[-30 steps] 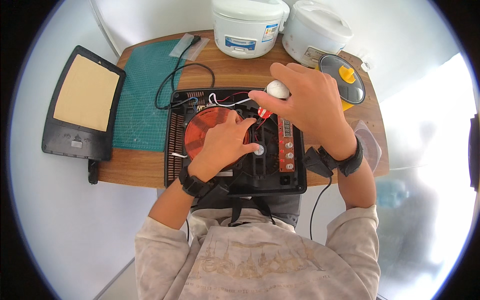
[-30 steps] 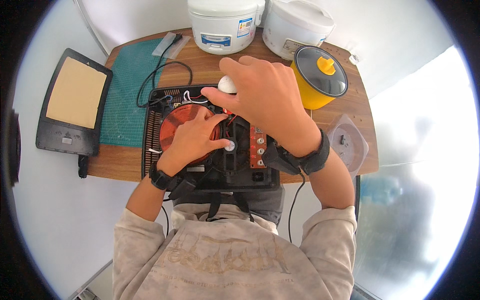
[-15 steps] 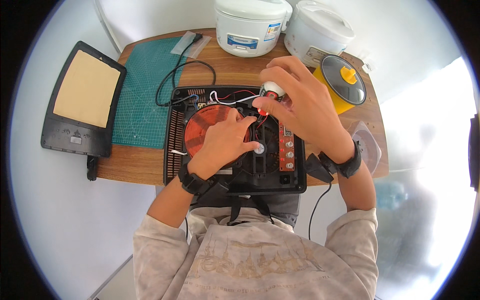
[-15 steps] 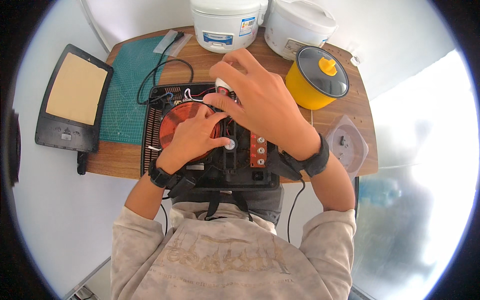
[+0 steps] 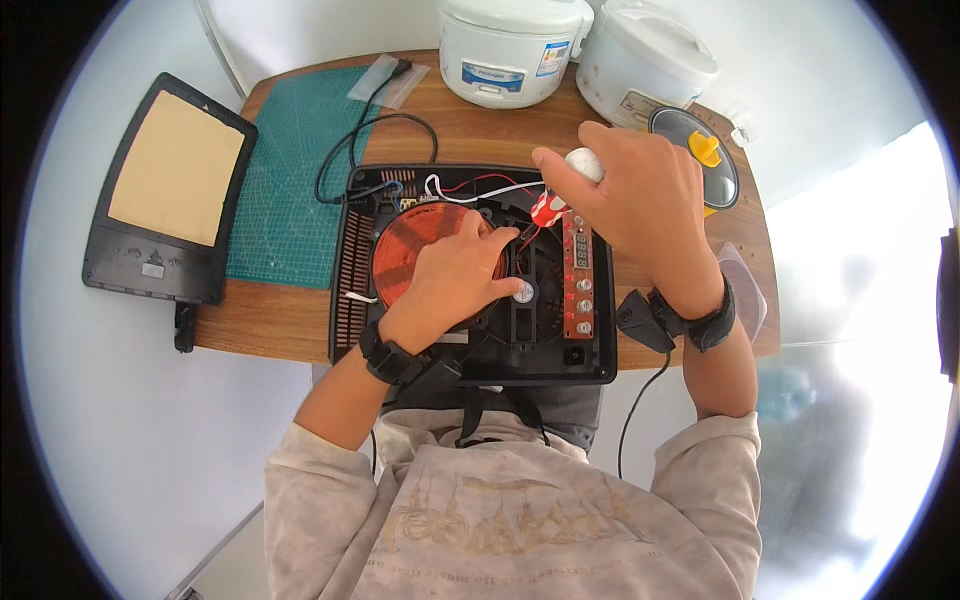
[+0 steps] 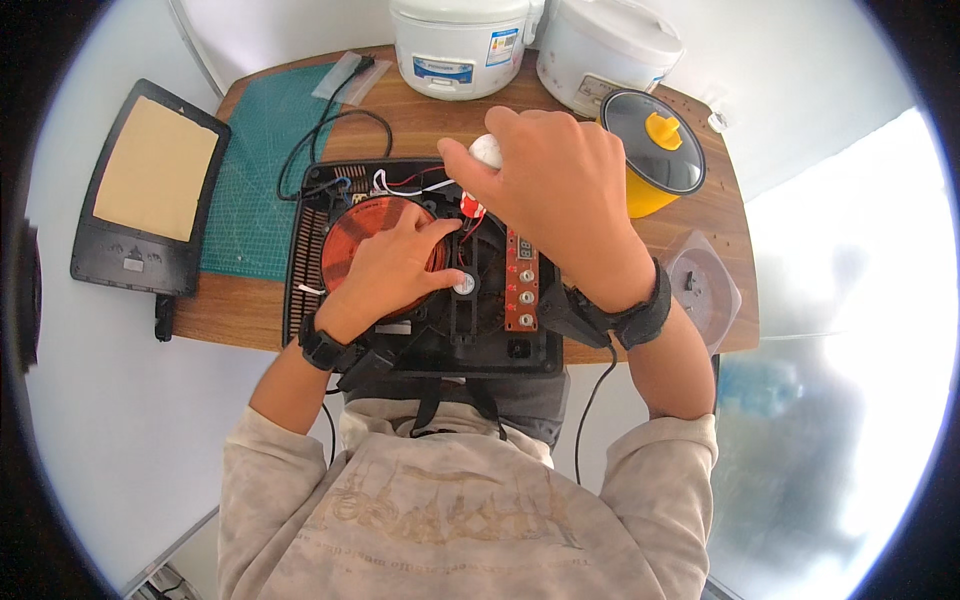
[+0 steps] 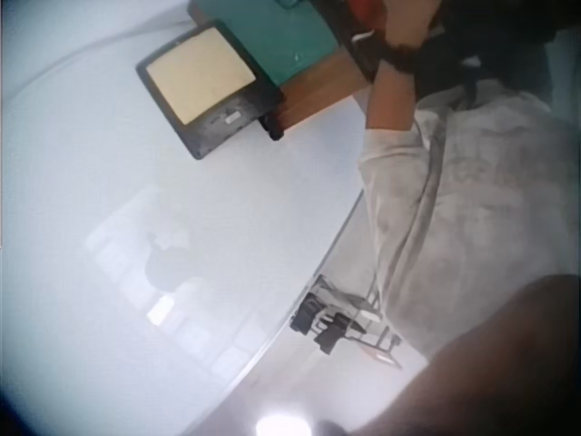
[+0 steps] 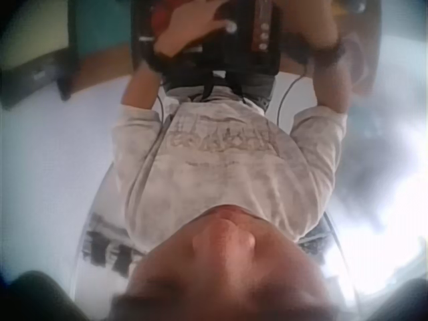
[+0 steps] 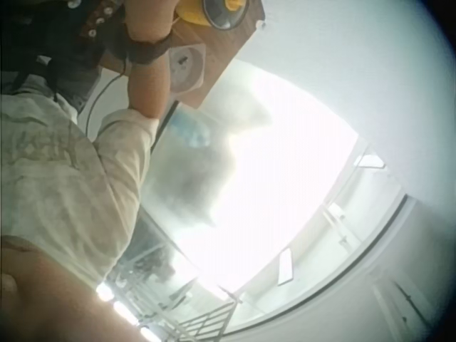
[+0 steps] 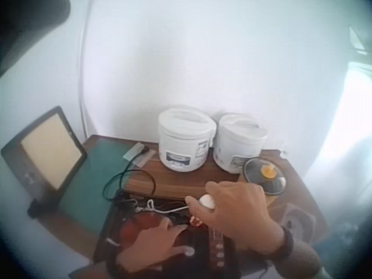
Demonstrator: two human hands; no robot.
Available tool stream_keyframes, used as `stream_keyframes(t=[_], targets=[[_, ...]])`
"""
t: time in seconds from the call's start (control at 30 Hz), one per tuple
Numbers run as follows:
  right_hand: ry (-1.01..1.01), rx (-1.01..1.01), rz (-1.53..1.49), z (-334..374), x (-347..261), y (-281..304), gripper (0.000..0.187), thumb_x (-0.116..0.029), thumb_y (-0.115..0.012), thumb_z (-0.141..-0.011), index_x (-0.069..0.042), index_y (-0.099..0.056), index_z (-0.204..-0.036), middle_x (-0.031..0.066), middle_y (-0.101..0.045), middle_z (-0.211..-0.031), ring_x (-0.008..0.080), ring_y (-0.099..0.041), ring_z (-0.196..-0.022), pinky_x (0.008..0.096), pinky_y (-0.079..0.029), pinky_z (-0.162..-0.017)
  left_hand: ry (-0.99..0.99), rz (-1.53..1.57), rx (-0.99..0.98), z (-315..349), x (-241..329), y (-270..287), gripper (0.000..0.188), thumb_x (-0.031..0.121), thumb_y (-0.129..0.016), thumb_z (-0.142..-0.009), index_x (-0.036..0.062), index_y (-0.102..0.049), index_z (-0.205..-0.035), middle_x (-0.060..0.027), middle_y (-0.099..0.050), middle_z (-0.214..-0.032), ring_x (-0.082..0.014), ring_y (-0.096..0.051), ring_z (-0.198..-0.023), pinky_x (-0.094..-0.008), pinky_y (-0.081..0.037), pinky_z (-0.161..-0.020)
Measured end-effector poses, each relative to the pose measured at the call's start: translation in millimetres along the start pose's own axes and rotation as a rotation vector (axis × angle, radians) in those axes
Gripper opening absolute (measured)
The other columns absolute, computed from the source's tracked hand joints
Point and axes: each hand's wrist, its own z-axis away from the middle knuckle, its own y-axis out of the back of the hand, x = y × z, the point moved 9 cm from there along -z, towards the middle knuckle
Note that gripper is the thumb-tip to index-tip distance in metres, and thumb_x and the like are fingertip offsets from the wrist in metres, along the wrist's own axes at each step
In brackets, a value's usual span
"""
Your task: The person assembles an electronic device by securing screws into a black casing containing a red fan and circuit board. They use a screwdriver to tighten the screws and handle small components from a plastic container.
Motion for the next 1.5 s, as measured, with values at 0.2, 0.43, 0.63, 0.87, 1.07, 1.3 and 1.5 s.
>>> stream_keyframes(t=[0.2, 0.43, 0.63, 0.87, 1.07, 1.3, 1.5], targets=[[-0.018, -0.047, 0.032, -2, -6, -1, 0.05, -0.051, -0.065, -0.093, -0.004, -0.067, -0.078, 0.0144, -0.064, -0.067, 0.0357, -0.066, -0.061, 0.0433, -0.052, -0.056, -0.021, 0.004, 0.0, -1, -1, 0, 0.068, 0.047, -0.08, -0.082, 0.015, -0.058, -0.139, -0.0144, -0.055, -0.122, -0.0364, -0.07, -0.097, -0.0478, -0.059, -0.076], [0.205, 0.026, -0.387, 2, -16, 3, 0.031, -0.029, -0.069, -0.094, -0.005, -0.057, -0.111, 0.0134, -0.06, -0.092, 0.0358, -0.066, -0.072, 0.0447, -0.054, -0.064, -0.036, -0.02, 0.0, -3, -1, -2, 0.07, 0.048, -0.079, -0.082, 0.0138, -0.057, -0.139, -0.0151, -0.055, -0.125, -0.038, -0.071, -0.095, -0.0488, -0.059, -0.076], [0.122, -0.113, -0.612, 11, -13, 12, 0.028, -0.016, -0.073, -0.09, -0.005, -0.059, -0.112, 0.0143, -0.064, -0.098, 0.0347, -0.065, -0.073, 0.0435, -0.053, -0.067, -0.044, -0.006, 0.036, 0, -3, -4, 0.069, 0.048, -0.079, -0.082, 0.014, -0.057, -0.138, -0.0148, -0.055, -0.124, -0.0369, -0.071, -0.093, -0.0481, -0.059, -0.074], [0.097, -0.056, -0.224, 5, -8, 17, 0.026, -0.028, -0.076, -0.088, -0.004, -0.066, -0.089, 0.0137, -0.069, -0.084, 0.0312, -0.067, -0.067, 0.0419, -0.052, -0.058, -0.04, -0.005, 0.043, 1, -3, -5, 0.068, 0.048, -0.08, -0.082, 0.0142, -0.058, -0.137, -0.0147, -0.055, -0.122, -0.0356, -0.071, -0.092, -0.0469, -0.059, -0.073], [0.071, -0.021, 0.158, -2, -26, 7, 0.035, -0.039, -0.069, -0.093, -0.008, -0.064, -0.079, 0.0119, -0.067, -0.077, 0.0311, -0.065, -0.057, 0.0437, -0.051, -0.052, -0.038, 0.004, 0.054, 2, -3, -5, 0.067, 0.047, -0.08, -0.082, 0.0139, -0.059, -0.137, -0.015, -0.056, -0.122, -0.0357, -0.071, -0.092, -0.047, -0.058, -0.073], [0.18, -0.084, -0.218, 8, -24, -10, 0.03, -0.025, -0.074, -0.091, -0.006, -0.059, -0.109, 0.0117, -0.061, -0.107, 0.0321, -0.068, -0.077, 0.0417, -0.054, -0.065, -0.05, 0.012, 0.08, 1, -6, -7, 0.07, 0.05, -0.081, -0.08, 0.0143, -0.06, -0.136, -0.0153, -0.057, -0.119, -0.0351, -0.071, -0.09, -0.047, -0.058, -0.073], [0.114, -0.249, -0.504, 20, -12, 0, 0.033, -0.022, -0.074, -0.09, -0.004, -0.06, -0.115, 0.0146, -0.068, -0.109, 0.0355, -0.068, -0.078, 0.0423, -0.054, -0.07, -0.034, 0.016, 0.019, -3, -11, -15, 0.072, 0.058, -0.075, -0.082, 0.0172, -0.059, -0.139, -0.0149, -0.056, -0.122, -0.0356, -0.069, -0.098, -0.0484, -0.058, -0.078]])
